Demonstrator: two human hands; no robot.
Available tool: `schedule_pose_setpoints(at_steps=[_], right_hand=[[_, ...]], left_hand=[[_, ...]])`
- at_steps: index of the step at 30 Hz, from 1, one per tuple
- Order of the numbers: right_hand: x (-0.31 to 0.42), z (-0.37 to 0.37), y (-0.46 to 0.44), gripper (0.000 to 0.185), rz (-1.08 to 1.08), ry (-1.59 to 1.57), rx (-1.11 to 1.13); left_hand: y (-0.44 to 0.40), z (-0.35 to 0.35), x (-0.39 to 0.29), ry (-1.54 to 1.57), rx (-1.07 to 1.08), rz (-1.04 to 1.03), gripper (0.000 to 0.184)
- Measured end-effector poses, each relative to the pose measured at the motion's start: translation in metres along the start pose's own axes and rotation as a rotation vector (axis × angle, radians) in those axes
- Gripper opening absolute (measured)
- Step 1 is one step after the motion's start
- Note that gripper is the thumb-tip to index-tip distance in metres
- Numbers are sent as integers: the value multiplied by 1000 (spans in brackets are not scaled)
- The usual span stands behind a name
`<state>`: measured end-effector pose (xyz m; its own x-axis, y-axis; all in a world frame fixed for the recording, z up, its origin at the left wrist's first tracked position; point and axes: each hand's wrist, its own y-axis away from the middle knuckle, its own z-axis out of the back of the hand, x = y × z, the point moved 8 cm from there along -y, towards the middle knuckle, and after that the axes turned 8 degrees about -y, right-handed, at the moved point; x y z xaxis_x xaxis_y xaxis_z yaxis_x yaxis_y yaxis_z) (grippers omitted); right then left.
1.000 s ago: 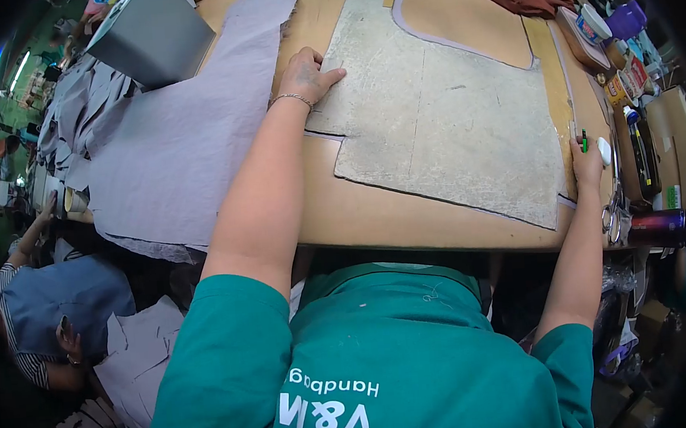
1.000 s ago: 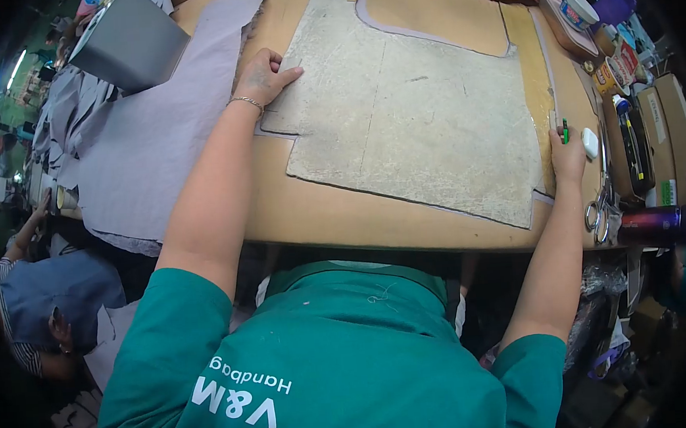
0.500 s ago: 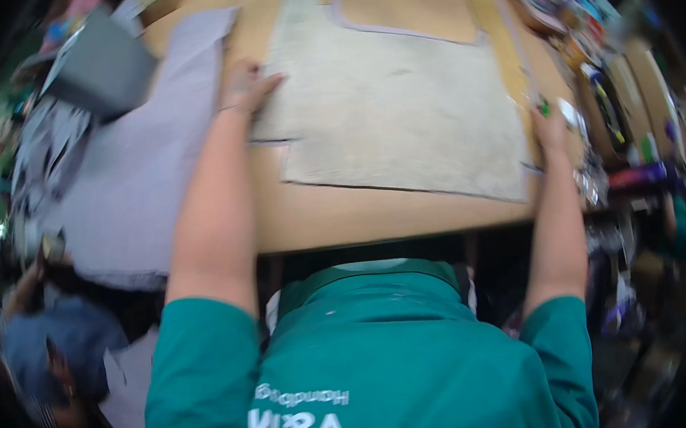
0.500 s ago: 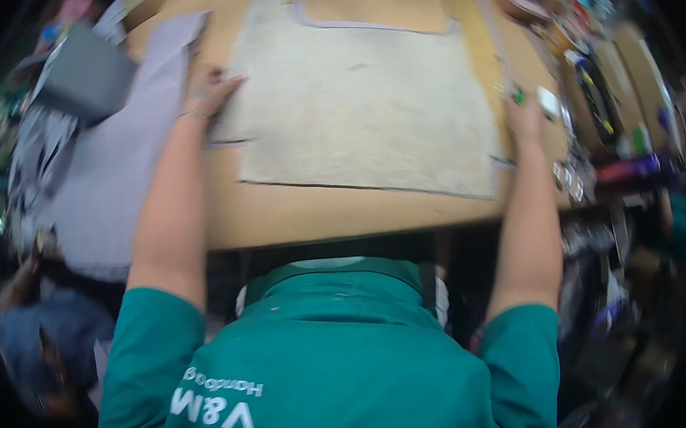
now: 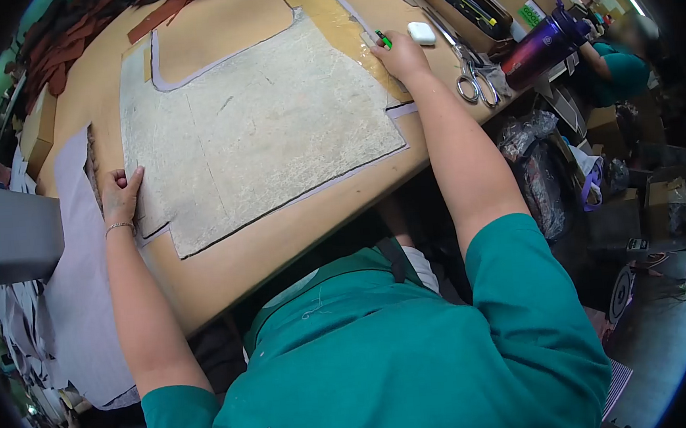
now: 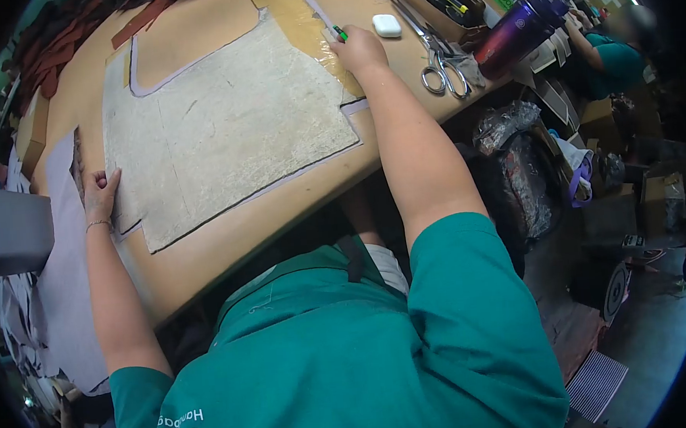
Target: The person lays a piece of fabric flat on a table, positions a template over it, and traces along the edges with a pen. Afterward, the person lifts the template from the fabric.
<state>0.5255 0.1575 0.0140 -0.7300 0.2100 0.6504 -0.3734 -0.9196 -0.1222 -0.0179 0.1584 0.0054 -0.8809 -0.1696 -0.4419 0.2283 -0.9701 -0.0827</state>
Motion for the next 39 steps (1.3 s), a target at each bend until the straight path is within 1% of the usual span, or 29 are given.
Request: schedule_pose_setpoints(at_steps=[2,5,10,16,20,23,25,26,27,28,29,30,31,32,33,35,38,39], right_hand=[[0,1,1,29,8,2,14],[-1,1,0,29,32,-14,44],[-3,1,1,29,64,-49,32],[-7,-1,-2,30,22,-53,52],[-8,-2,-3,30,27,-61,27],[-5,1,2,32,15,-38,17],[-6,0,0,36,28,-19,10],[-4,3,1,40,32,3,-45],[-2,6,4,44,43,16,-97],[-2,7,5,50,60,-9,-114],[-1,8,6,49,87,-20,-138],[-5,4,2,49,8,-9,-55],[-8,3,0,43,73,-72,-91],[-9,1,-1,37,51,-10,-48],[-7,2,0,34,89,-38,-60],[-7,3,2,31,123,-96,-72],[-10,1,-1,28,110,-114,-55],[-9,0,0,27,99,-107,-48]], left_hand=[[0,1,0,-38,-20,-4,47],[-1,-3,3,30,0,-4,47],[-1,-1,4,44,7,3,48],[-2,-1,4,31,16,19,47],[0,1,1,52,-20,-2,46],[-2,-2,4,72,1,13,48],[4,0,-5,30,-54,-22,49],[5,4,-4,5,-98,-31,50],[-2,-3,11,-93,-139,6,57],[14,13,-18,-460,-123,87,60],[22,11,-23,-497,-138,124,58],[28,10,-23,-530,-155,168,56],[39,18,-37,-499,-114,242,51],[48,24,-46,-459,-66,313,47],[48,24,-45,-423,-76,302,39],[40,24,-32,-269,-38,327,35],[29,13,-2,-183,50,284,33],[33,14,-4,-172,60,272,33]])
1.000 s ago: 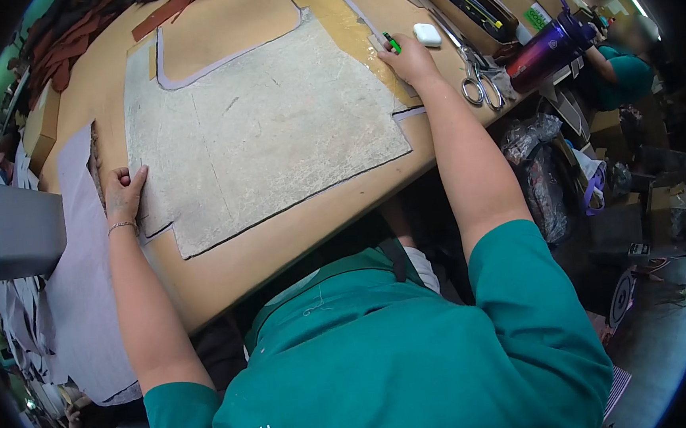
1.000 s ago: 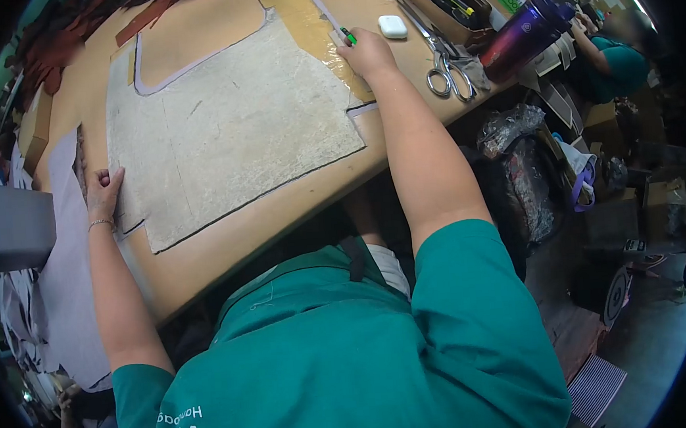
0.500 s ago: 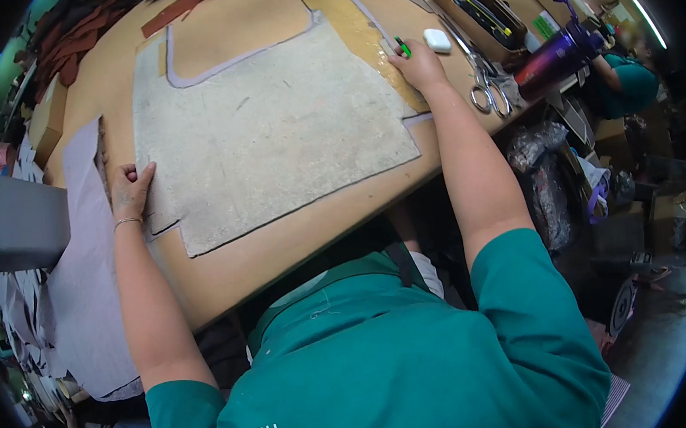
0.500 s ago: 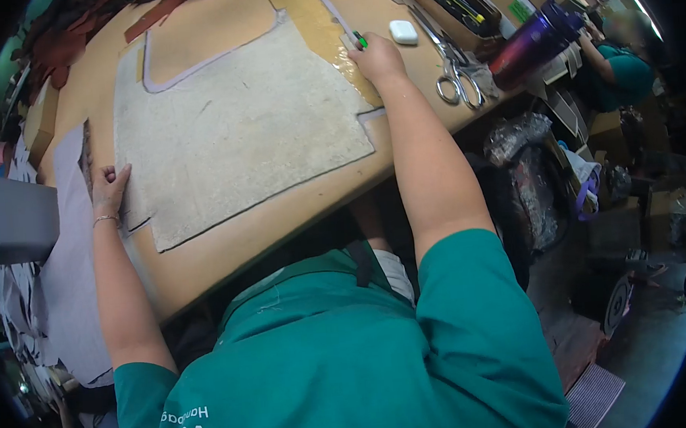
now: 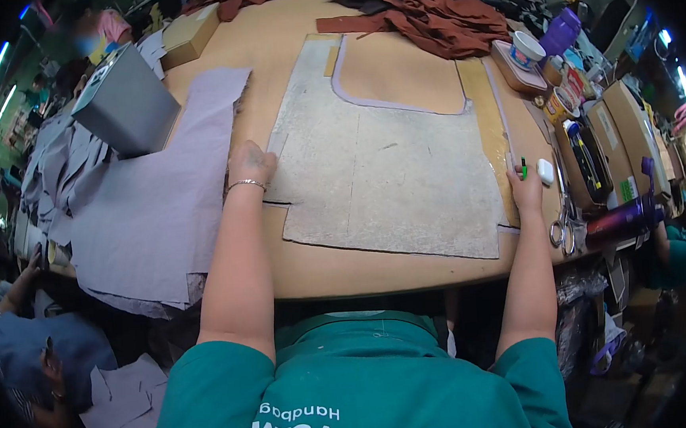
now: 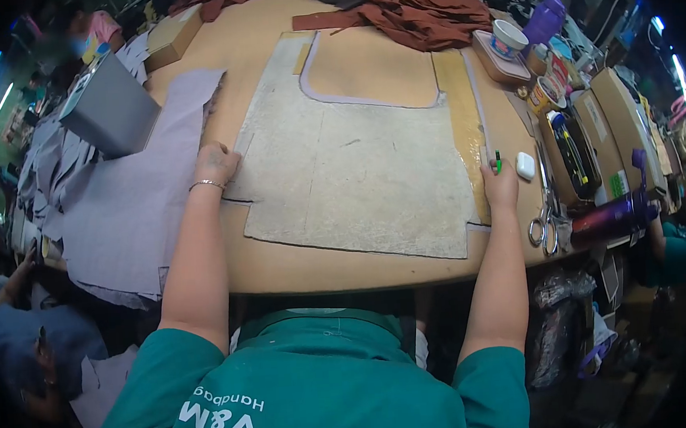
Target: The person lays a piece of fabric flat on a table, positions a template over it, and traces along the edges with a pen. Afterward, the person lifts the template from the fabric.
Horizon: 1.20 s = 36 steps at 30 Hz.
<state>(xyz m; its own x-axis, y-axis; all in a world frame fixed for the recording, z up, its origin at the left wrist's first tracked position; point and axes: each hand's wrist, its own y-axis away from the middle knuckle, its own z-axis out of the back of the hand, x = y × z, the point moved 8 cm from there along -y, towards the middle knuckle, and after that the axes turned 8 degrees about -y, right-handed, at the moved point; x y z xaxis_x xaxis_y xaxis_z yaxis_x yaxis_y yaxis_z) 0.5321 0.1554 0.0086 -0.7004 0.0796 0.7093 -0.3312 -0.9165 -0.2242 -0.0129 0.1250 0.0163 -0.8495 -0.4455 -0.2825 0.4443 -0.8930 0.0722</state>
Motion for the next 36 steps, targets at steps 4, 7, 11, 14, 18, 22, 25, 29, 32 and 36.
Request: schedule_pose_setpoints(at_steps=[4,7,11,14,18,22,25,29,32,36], right_hand=[[5,-1,4,26,-22,16,28],[5,1,5,25,-6,40,9],[8,1,8,24,16,73,-11],[8,0,8,24,33,87,-34],[8,1,9,23,32,94,-52],[10,3,9,24,25,88,-42],[5,0,8,25,34,90,-51],[5,1,8,24,15,63,-45],[8,1,9,24,2,60,-41],[9,2,10,24,-7,47,-36]], left_hand=[[16,2,-5,5,-108,-79,32],[10,-5,-2,154,-170,-86,31],[2,-9,4,233,-179,-114,33],[-6,-14,6,291,-56,-72,38],[0,-5,-3,266,164,-84,42],[9,2,-7,67,196,-60,49],[8,0,-2,-31,125,40,52],[9,-1,0,206,215,85,46],[0,-4,2,137,279,96,39],[12,5,-8,214,370,77,48]])
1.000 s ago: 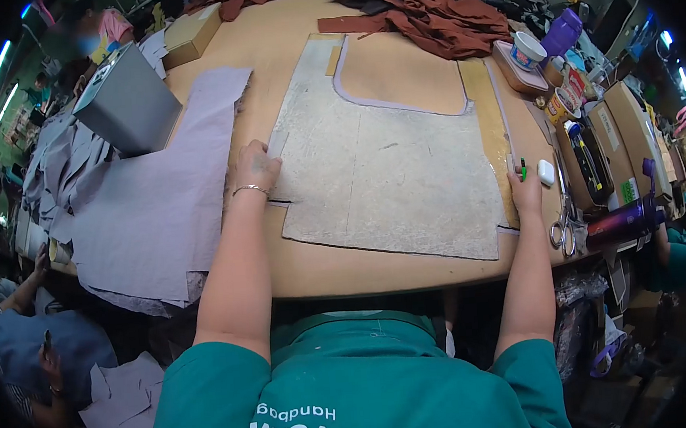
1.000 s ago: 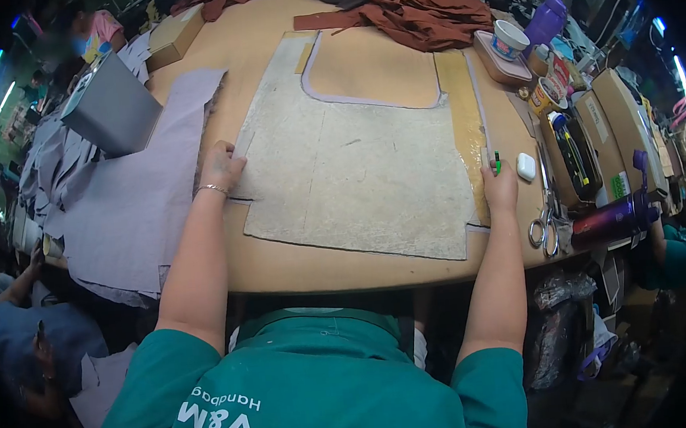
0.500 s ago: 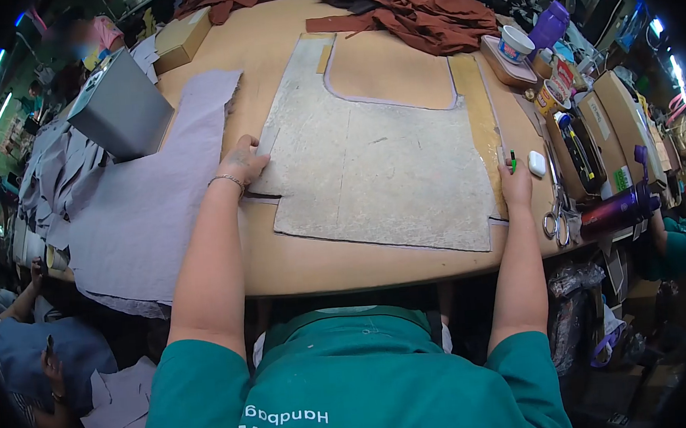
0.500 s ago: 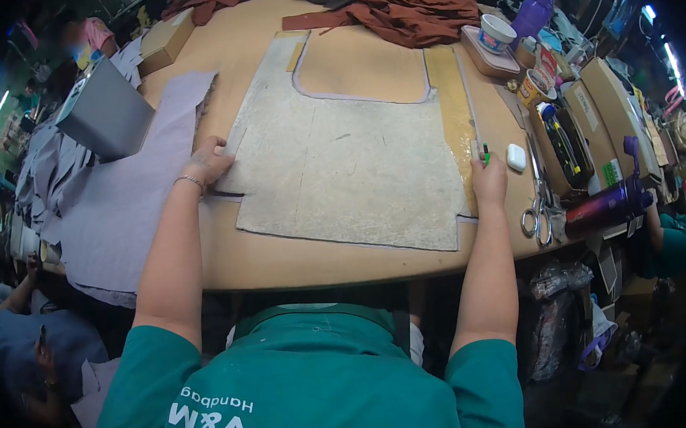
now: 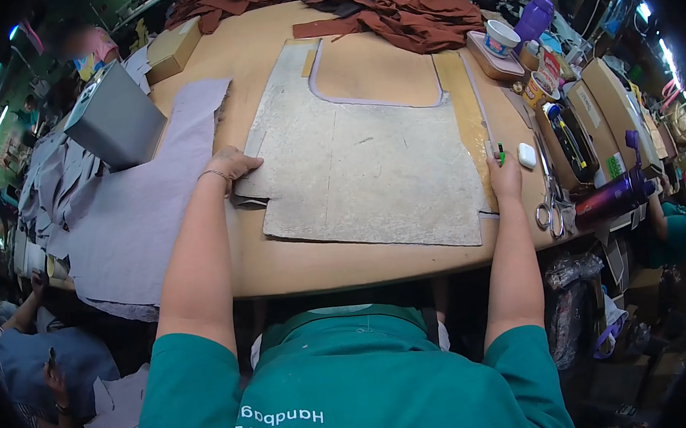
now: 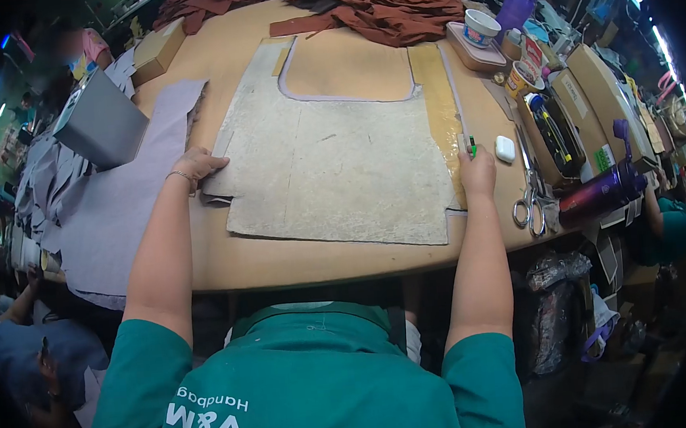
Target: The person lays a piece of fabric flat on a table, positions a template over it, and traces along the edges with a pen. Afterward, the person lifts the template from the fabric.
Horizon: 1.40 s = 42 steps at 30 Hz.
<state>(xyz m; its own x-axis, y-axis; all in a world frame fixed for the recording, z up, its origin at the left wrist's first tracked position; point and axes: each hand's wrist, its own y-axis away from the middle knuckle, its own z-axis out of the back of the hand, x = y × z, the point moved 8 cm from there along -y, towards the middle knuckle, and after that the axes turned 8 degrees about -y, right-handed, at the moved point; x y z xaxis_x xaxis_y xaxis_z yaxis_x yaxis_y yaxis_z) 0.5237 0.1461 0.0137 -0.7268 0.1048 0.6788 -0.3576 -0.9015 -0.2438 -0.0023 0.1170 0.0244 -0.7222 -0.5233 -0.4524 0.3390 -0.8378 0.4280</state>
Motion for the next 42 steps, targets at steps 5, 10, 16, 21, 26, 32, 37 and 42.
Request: schedule_pose_setpoints(at_steps=[5,10,16,21,26,32,37,42], right_hand=[[-1,0,-1,23,-2,22,-13],[-2,0,0,24,-18,2,-18],[-6,-1,-2,24,-15,-1,-28],[-5,-1,0,25,0,20,-34],[-5,0,-1,24,0,29,-30],[-7,-2,0,25,2,60,-20],[-2,7,16,25,-23,29,0],[1,16,32,24,-33,58,-12]], left_hand=[[5,5,-12,-157,-75,-132,52],[10,2,-19,-351,-232,-64,52],[-7,-5,2,71,-120,-46,44],[-1,-9,-3,365,-5,-20,34],[-7,1,0,61,-65,-110,50],[2,5,3,-240,-208,-163,66],[21,-2,9,-271,-190,-195,66],[31,-4,12,-278,-201,-225,65]])
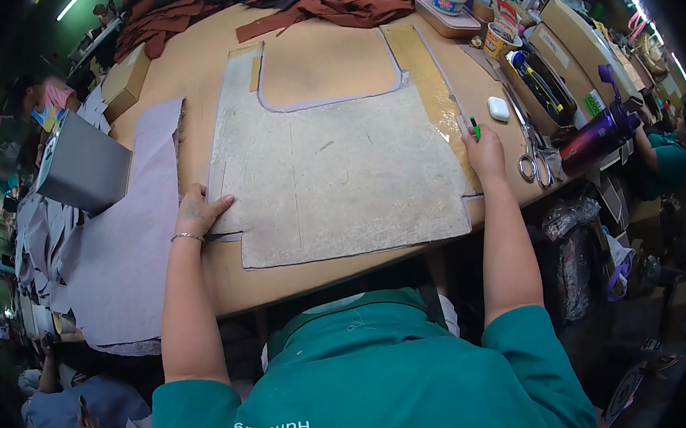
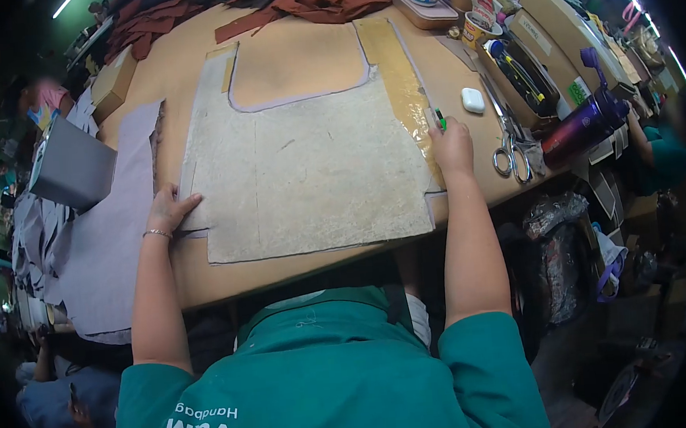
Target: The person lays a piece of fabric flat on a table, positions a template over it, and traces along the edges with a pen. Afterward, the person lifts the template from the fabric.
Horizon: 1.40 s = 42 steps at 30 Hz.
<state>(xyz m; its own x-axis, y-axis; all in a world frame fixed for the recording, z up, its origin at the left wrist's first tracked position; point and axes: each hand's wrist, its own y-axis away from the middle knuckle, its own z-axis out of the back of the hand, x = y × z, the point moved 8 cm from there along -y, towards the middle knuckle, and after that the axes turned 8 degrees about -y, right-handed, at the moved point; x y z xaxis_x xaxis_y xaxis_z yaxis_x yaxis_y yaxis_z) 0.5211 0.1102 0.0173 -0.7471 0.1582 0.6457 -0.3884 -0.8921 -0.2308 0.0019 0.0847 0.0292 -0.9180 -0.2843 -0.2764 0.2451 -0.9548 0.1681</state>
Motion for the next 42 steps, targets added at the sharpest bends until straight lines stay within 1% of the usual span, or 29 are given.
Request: schedule_pose_setpoints(at_steps=[3,6,9,12,15,18,22,23,25,26,28,29,32,35,36,37,38,39,40,41,42], right_hand=[[0,3,3,23,18,-16,-30],[1,2,0,22,-29,-12,-10],[5,6,3,23,-23,-25,-36],[-4,3,-3,24,-33,-58,-20],[-14,-6,-20,26,-86,-48,59],[-9,-15,-36,27,-97,28,53],[-6,-12,-34,31,-77,28,90],[-6,-10,-31,32,-63,29,95],[-3,-1,-22,35,-10,43,108],[-6,1,-18,35,-24,34,122],[-12,2,-16,35,-42,15,154],[-13,0,-15,35,-14,-19,171],[-17,-3,-15,34,-38,-21,169],[-17,-4,-15,34,7,-53,160],[-19,-3,-17,35,30,-16,148],[-22,-4,-18,37,63,10,146],[-28,-4,-19,44,61,-33,75],[-28,-4,-15,47,-8,-113,104],[-36,-11,-22,48,86,-156,106],[-25,-8,-19,46,57,-142,173],[-26,-7,-20,44,102,-115,144]], left_hand=[[-3,1,-1,-25,-13,-33,64],[-3,4,-5,-44,-1,-38,64],[-2,4,-4,-49,26,-42,65],[0,4,-1,16,1,-47,59],[-13,-1,6,-7,-71,-96,52],[-24,-1,-1,32,-110,-69,47],[-27,5,-3,-59,-90,-143,42],[-40,-2,18,-66,-112,-130,41],[-40,6,28,29,-101,-55,37],[-39,6,33,75,-92,-14,36],[-38,-8,37,276,-32,-57,35],[-37,-14,38,375,-5,-74,34],[-26,-10,31,308,-118,-124,35],[-31,-14,37,272,-130,-135,37],[-30,-13,33,232,-133,-163,38],[-27,-10,29,186,-145,-177,38],[-29,-13,30,181,-112,-168,40],[-26,-13,30,265,-126,-172,41],[-39,-25,43,324,-83,-167,42],[-35,-20,39,298,-99,-142,42],[-27,-12,31,209,-102,-119,42]])
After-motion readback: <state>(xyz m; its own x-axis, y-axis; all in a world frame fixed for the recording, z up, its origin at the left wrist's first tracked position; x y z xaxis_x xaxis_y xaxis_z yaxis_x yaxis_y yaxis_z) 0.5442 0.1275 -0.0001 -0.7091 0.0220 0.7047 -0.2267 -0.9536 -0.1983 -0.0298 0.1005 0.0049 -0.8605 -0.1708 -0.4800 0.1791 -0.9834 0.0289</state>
